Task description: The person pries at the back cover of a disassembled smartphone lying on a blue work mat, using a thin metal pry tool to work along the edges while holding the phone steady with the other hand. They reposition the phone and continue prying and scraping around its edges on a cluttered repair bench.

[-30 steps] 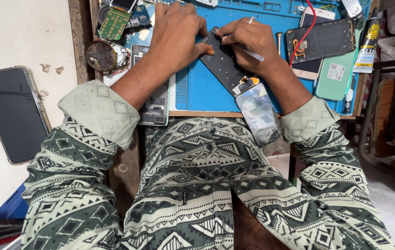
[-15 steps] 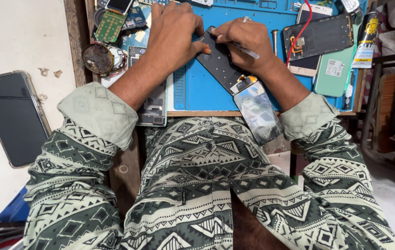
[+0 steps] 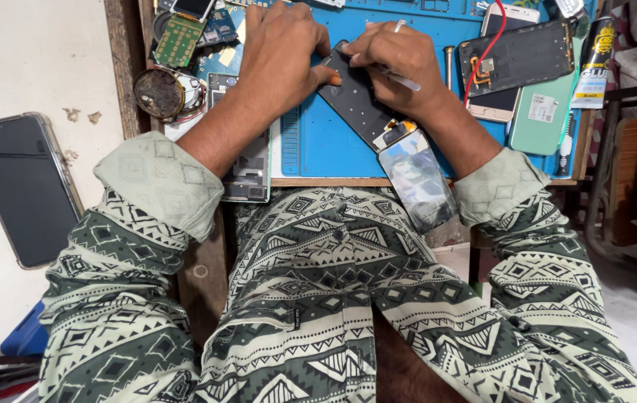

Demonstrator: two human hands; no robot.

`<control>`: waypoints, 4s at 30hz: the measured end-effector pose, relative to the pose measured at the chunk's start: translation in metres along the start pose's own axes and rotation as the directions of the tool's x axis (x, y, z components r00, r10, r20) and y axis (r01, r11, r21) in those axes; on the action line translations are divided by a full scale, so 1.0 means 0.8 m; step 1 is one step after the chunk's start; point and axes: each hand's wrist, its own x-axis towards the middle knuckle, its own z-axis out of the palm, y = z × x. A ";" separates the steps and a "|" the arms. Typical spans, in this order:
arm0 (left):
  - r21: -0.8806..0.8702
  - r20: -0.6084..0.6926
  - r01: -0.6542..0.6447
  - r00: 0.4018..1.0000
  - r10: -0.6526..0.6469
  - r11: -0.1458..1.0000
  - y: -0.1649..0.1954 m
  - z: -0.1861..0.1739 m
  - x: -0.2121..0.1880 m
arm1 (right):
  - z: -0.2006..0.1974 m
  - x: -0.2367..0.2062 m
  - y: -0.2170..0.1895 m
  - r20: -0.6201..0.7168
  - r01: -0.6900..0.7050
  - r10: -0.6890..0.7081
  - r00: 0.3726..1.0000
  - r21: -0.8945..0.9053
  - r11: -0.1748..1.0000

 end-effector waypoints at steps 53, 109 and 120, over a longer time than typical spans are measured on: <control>-0.030 -0.012 0.032 0.999 -0.033 0.999 0.021 0.006 0.011 | -0.031 -0.011 0.018 -0.105 -0.076 0.084 0.991 0.072 0.995; -0.020 0.030 -0.079 0.996 0.079 0.997 0.064 0.019 0.014 | -0.080 -0.063 0.015 0.068 -0.001 -0.002 0.998 0.044 0.999; -0.006 0.028 -0.045 0.999 0.045 0.999 0.060 0.024 0.021 | -0.076 -0.063 0.025 0.063 -0.001 -0.002 0.998 0.053 0.999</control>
